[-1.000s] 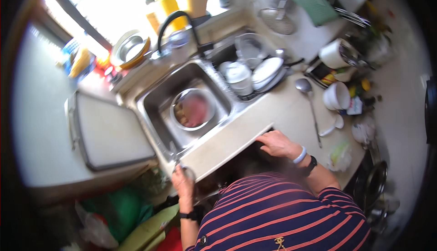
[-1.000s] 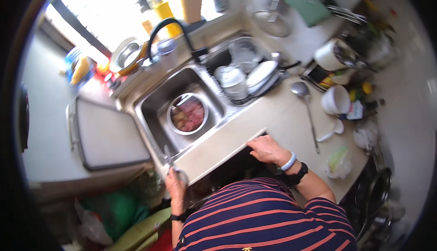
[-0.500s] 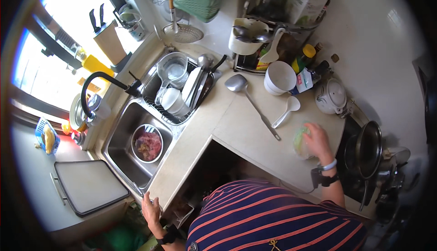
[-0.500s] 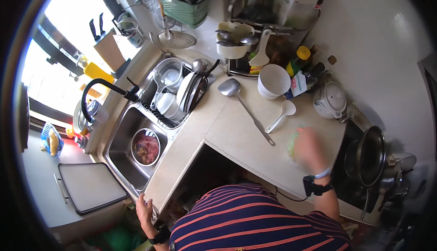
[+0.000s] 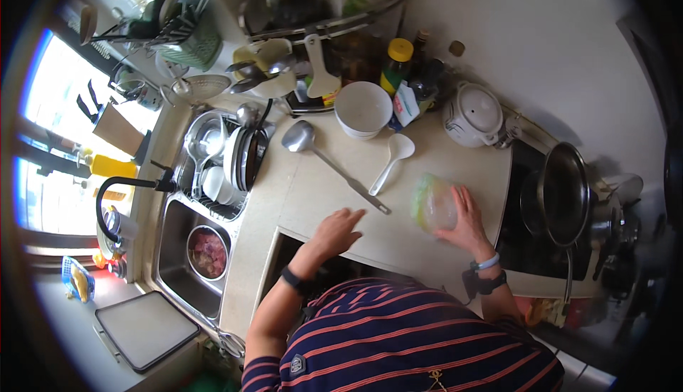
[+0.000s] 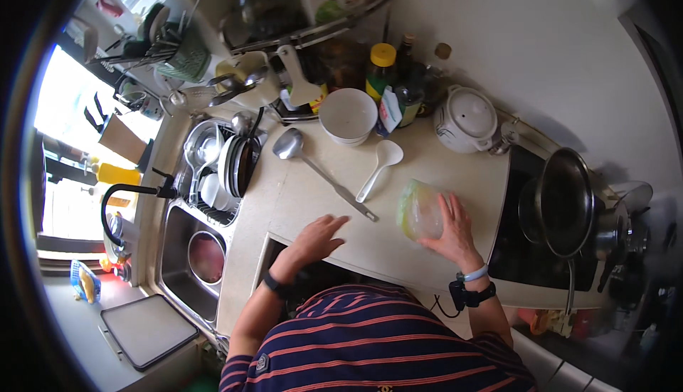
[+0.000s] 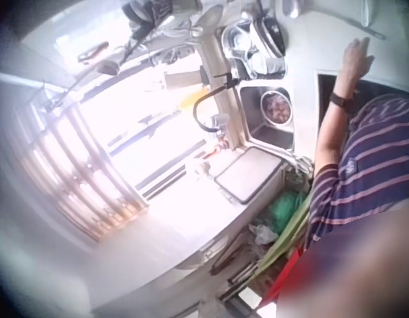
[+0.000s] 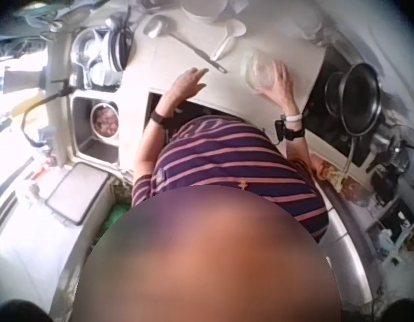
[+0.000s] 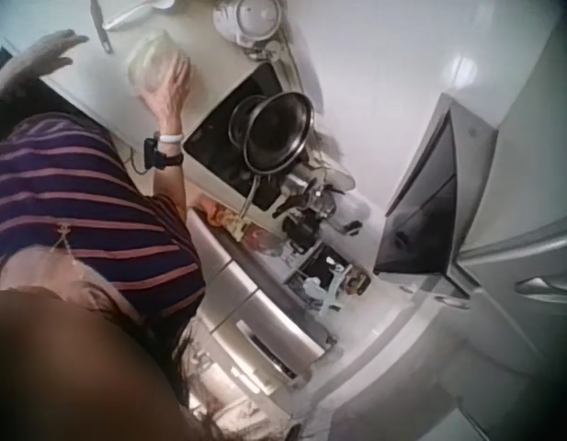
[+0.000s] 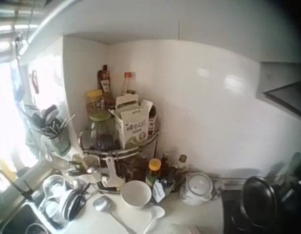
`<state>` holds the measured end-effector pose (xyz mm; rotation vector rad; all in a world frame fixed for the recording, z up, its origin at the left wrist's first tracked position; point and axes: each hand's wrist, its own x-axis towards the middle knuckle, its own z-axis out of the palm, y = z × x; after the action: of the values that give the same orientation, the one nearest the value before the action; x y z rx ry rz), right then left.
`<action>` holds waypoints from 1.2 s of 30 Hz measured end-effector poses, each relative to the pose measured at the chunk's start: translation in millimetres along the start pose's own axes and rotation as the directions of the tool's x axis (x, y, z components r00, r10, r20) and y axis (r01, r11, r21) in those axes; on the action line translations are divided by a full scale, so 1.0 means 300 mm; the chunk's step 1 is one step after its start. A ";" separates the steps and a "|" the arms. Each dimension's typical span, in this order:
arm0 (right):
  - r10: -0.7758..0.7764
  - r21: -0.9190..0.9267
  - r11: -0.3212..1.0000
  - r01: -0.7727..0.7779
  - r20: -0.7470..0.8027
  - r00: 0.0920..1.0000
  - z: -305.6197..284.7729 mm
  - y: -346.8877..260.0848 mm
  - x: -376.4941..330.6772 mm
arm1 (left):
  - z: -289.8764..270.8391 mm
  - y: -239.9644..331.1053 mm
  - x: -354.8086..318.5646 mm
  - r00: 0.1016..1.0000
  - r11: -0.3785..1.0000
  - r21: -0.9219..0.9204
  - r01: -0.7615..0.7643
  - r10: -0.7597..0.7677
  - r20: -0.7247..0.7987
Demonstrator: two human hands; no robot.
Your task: The person opens a refrigerator drawer, rinses a winter melon in a sink, and then washes raw meat in a bowl under a faucet.
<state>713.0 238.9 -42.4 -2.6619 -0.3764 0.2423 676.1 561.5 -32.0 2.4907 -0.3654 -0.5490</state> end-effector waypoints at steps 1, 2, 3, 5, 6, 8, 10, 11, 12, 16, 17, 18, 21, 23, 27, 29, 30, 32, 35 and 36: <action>0.003 -0.014 1.000 -0.003 0.009 1.000 -0.006 0.011 -0.009 | 0.044 0.022 0.081 0.998 0.999 -0.013 -0.053 0.053 0.019; 0.063 0.016 0.998 -0.063 0.000 0.998 -0.001 0.032 -0.020 | 0.098 0.024 0.159 0.995 0.986 -0.143 -0.089 0.095 0.030; 0.070 0.017 0.997 -0.070 -0.002 0.998 0.012 0.072 -0.026 | 0.141 0.035 0.225 0.990 0.955 -0.271 -0.123 0.138 0.036; 0.121 0.241 0.969 -0.055 -0.266 0.956 0.057 0.182 -0.038 | 0.177 0.100 0.325 0.995 0.931 -0.365 -0.026 0.059 0.080; 0.133 0.241 0.968 -0.067 -0.269 0.954 0.081 0.236 -0.041 | 0.201 0.127 0.363 0.992 0.889 -0.451 0.082 -0.027 0.127; 0.340 0.842 0.382 -0.381 0.255 0.905 0.097 0.324 -0.044 | 0.262 0.164 0.408 0.989 0.863 -0.494 0.105 -0.039 0.142; 0.320 0.877 0.330 -0.348 0.243 0.916 0.099 0.299 -0.035 | 0.312 0.170 0.429 0.983 0.800 -0.583 0.142 -0.044 0.180; 0.298 0.907 0.279 -0.315 0.230 0.926 0.100 0.288 -0.030 | 0.337 0.169 0.433 0.983 0.799 -0.584 0.142 -0.045 0.177; 0.305 0.909 0.273 -0.315 0.228 0.925 0.126 0.292 -0.028 | 0.335 0.173 0.427 0.987 0.707 -0.695 0.129 -0.026 0.156; 0.249 0.907 0.384 -0.171 0.077 0.965 0.213 0.276 -0.022 | 0.265 0.148 0.400 0.966 0.450 -0.861 0.236 -0.010 0.259; 0.279 0.905 0.381 -0.190 0.083 0.957 0.219 0.272 -0.025 | 0.245 0.140 0.395 0.964 0.454 -0.858 0.242 -0.009 0.267; 0.280 0.905 0.379 -0.193 0.087 0.956 0.194 0.254 -0.028 | 0.231 0.135 0.391 0.952 0.375 -0.882 0.286 -0.002 0.308; 0.349 0.853 0.395 -0.342 0.205 0.914 0.047 0.186 -0.036 | 0.210 0.166 0.396 0.928 0.330 -0.874 0.357 -0.019 0.371; 0.353 0.748 0.499 -0.438 0.287 0.891 -0.001 0.177 -0.037 | 0.204 0.172 0.406 0.901 0.405 -0.812 0.420 -0.081 0.426; 0.332 0.768 0.452 -0.454 0.327 0.884 0.095 0.172 -0.078 | 0.258 0.101 0.373 0.955 0.481 -0.825 0.295 -0.156 0.251; 0.201 0.900 0.343 -0.268 0.208 0.957 0.164 0.145 -0.136 | 0.240 0.075 0.349 0.962 0.532 -0.803 0.270 -0.118 0.245; 0.166 0.903 0.354 -0.245 0.197 0.966 0.137 0.103 -0.150 | 0.227 0.075 0.338 0.969 0.574 -0.783 0.239 -0.089 0.231; 0.164 0.822 0.550 -0.148 0.067 0.984 0.161 0.067 -0.170 | 0.206 0.086 0.317 0.967 0.630 -0.735 0.252 -0.130 0.221; 0.120 0.528 0.849 -0.018 -0.160 0.980 0.211 0.045 -0.188 | 0.217 0.137 0.305 1.000 0.876 -0.483 -0.006 -0.008 -0.027; 0.170 0.509 0.860 -0.044 -0.204 0.964 0.229 0.040 -0.186 | 0.219 0.153 0.306 0.957 0.951 -0.188 -0.245 0.206 -0.206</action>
<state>647.2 239.1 -102.7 -2.1606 -0.0660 0.0347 720.5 460.4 -83.6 2.2335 -0.4864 -0.2473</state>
